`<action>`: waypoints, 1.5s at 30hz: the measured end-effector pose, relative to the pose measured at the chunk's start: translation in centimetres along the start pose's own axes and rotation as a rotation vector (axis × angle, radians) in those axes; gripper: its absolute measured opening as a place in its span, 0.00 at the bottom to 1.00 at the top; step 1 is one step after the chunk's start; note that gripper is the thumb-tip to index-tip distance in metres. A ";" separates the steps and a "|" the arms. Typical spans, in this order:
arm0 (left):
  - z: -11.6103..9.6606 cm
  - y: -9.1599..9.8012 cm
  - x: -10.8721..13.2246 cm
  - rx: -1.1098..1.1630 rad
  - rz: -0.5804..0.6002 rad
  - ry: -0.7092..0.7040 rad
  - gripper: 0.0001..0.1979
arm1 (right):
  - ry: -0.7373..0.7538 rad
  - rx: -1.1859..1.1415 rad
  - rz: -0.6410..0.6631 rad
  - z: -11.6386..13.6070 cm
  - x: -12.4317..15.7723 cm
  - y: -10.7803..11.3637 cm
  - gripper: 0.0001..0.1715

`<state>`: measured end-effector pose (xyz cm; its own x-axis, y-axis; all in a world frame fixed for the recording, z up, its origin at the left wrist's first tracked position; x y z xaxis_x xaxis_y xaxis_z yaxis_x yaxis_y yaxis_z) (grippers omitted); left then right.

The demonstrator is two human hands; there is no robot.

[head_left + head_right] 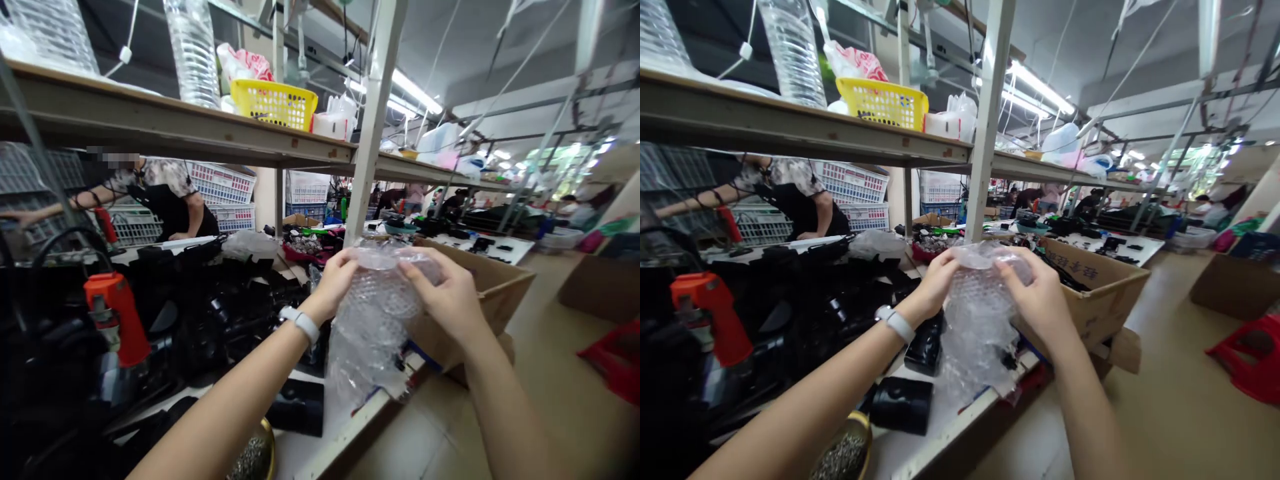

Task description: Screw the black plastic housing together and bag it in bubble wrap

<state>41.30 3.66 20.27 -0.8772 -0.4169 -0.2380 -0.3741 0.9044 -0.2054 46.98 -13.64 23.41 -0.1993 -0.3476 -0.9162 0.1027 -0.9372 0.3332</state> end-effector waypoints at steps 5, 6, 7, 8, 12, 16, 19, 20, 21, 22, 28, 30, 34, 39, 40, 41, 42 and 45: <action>1.7 -0.5 -2.2 -0.142 0.050 0.007 0.12 | 0.122 0.070 0.027 0.1 1.2 -0.3 0.12; 2.5 0.3 -1.8 -0.194 0.070 0.011 0.12 | 0.155 0.060 0.062 0.5 2.2 -0.9 0.11; 3.4 1.5 -1.2 -0.258 0.093 0.019 0.13 | 0.183 0.042 0.100 0.9 3.6 -1.6 0.11; 4.4 2.9 -0.3 -0.327 0.110 0.025 0.13 | 0.206 0.019 0.138 1.2 5.1 -2.5 0.11; 8.2 9.2 4.8 -0.704 0.201 0.054 0.16 | 0.247 -0.069 0.235 2.0 11.5 -6.1 0.14; 10.5 12.5 8.6 -1.130 0.285 0.031 0.13 | 0.208 -0.094 0.194 2.2 15.0 -7.9 0.14; 11.0 12.6 9.0 -1.375 0.327 -0.023 0.18 | 0.172 -0.064 0.130 2.0 15.3 -7.8 0.14; 11.0 12.6 8.9 -1.438 0.344 -0.043 0.20 | 0.164 -0.054 0.118 1.9 15.2 -7.7 0.14; 10.9 12.6 8.7 -1.494 0.359 -0.064 0.21 | 0.160 -0.044 0.114 1.8 15.1 -7.6 0.14; 10.7 12.8 8.5 -1.544 0.371 -0.085 0.21 | 0.161 -0.038 0.115 1.8 15.1 -7.6 0.15; 9.1 16.1 8.7 -1.736 0.330 -0.114 0.11 | 0.257 -0.096 0.229 3.4 16.4 -9.1 0.21; 8.5 17.1 9.3 -1.760 0.277 -0.083 0.10 | 0.277 -0.128 0.269 4.3 17.5 -10.1 0.23; 6.6 16.4 11.4 -1.750 0.149 -0.029 0.19 | 0.190 -0.149 0.210 4.8 19.2 -11.5 0.22; 5.4 12.2 14.4 -1.680 0.303 0.094 0.15 | -0.080 -0.119 0.040 3.7 19.7 -11.8 0.13; 5.7 11.4 14.6 -1.667 0.353 0.121 0.23 | -0.130 -0.117 0.021 3.6 19.7 -11.8 0.12; 6.1 10.8 14.6 -1.658 0.394 0.138 0.30 | -0.171 -0.120 0.012 3.6 19.7 -11.7 0.11; 6.6 10.2 14.5 -1.653 0.428 0.145 0.36 | -0.204 -0.126 0.009 3.6 19.7 -11.7 0.11; 7.8 9.0 13.8 -1.663 0.476 0.122 0.39 | -0.267 -0.151 0.002 3.5 19.8 -11.8 0.12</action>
<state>28.16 5.34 7.73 -0.9802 -0.1700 0.1012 0.0872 0.0882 0.9923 38.37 -9.57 2.15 -0.4455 -0.3635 -0.8181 0.2435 -0.9286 0.2801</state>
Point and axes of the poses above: each hand's wrist, its own x-axis away from the middle knuckle, its own y-axis out of the back of the hand, z = x × y, the point moved 1 cm from there along -x, towards the middle knuckle, and after that the axes turned 14 degrees about y, right-handed, at the moved point
